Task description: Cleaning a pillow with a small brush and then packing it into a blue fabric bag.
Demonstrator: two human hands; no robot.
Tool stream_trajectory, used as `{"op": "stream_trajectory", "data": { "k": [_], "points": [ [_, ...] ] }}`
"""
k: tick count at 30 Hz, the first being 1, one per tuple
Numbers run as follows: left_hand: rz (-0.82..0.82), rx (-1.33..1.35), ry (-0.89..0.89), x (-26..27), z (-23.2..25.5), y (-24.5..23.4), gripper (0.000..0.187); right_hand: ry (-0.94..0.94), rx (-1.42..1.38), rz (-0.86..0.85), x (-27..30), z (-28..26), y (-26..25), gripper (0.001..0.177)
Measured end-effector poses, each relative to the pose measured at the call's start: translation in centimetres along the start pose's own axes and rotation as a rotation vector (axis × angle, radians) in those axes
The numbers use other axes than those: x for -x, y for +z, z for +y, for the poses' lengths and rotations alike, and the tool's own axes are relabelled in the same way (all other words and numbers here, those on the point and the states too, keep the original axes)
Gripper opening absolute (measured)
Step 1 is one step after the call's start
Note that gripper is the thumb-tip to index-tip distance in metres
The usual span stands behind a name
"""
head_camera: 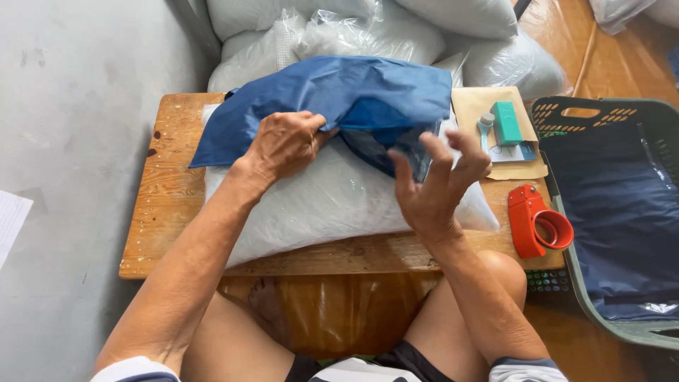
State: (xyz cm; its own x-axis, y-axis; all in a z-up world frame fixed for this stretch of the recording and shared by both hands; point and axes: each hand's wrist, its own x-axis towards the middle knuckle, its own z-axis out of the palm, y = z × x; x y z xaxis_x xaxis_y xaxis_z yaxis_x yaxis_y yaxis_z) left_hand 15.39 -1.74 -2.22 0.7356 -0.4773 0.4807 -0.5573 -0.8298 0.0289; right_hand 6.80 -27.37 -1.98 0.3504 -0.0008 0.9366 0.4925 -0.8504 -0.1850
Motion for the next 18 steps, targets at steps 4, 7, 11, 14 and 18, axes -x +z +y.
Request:
{"op": "stream_trajectory", "data": {
  "k": [4,7,11,14,18],
  "points": [
    [-0.295,0.318,-0.352,-3.3,1.1,-2.2,0.055,-0.003,-0.326,-0.032,2.7,-3.9,1.0,0.044],
    [-0.410,0.390,-0.442,-5.3,3.9,-3.3,0.049,0.314,-0.750,-0.365,1.7,-5.1,1.4,0.063],
    [-0.483,0.687,-0.506,-6.4,6.9,-3.1,0.047,0.544,-0.849,-0.488,0.9,-4.4,0.6,0.059],
    [-0.438,1.235,-0.912,-7.1,7.3,-1.3,0.054,0.749,-0.801,-0.507,-1.4,-3.6,-0.3,0.068],
    [-0.317,1.441,-0.972,-8.0,6.5,3.1,0.041,0.913,-0.899,-0.440,-0.3,0.0,2.2,0.056]
  ]
}}
